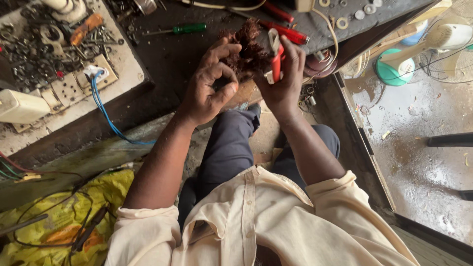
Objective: The person sits on the floor and uses red-handled pliers to cut a bundle of copper wire into smaller pieces. The person holds the wire bundle in the left hand and repeatedly snips sections with the pliers in the right hand.
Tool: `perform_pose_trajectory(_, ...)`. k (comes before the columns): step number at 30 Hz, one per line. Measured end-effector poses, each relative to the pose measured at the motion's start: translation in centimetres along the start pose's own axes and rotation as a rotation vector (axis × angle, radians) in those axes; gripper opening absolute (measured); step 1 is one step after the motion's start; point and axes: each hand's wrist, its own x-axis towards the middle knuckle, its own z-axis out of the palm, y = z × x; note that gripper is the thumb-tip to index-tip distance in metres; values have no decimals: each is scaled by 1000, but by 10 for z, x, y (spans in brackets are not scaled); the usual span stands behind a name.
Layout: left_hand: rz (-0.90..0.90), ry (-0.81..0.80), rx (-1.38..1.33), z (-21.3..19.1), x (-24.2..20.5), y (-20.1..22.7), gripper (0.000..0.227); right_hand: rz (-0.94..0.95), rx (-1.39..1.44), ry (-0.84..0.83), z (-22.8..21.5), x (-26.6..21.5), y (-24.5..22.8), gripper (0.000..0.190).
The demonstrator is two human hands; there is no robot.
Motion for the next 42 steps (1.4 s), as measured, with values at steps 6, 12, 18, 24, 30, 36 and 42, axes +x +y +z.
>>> perform_pose_trajectory(6,29,23,125,5,-1,-4,5,36,50,-38,5,4,-5,88)
perform_pose_trajectory(12,123,47,239,8,-3,-7,10,149,296,-97,10,4,-1,52)
perform_pose_trajectory(18,110,23,241,5,-2,-11,10,232,502,-124,5,5,1,40)
perform_pose_trajectory(24,81,20,201,3,-3,-11,10,354,600,-211,-5,13,9,41)
perform_pose_trajectory(30,70,71,22,1,-4,-6,14,383,635,-259,-10,19,16,43)
perform_pose_trajectory(36,14,207,17,-26,-4,5,14,414,582,-263,-11,18,14,43)
perform_pose_trajectory(42,-114,174,527,-50,-10,3,9,386,633,-239,-9,18,14,43)
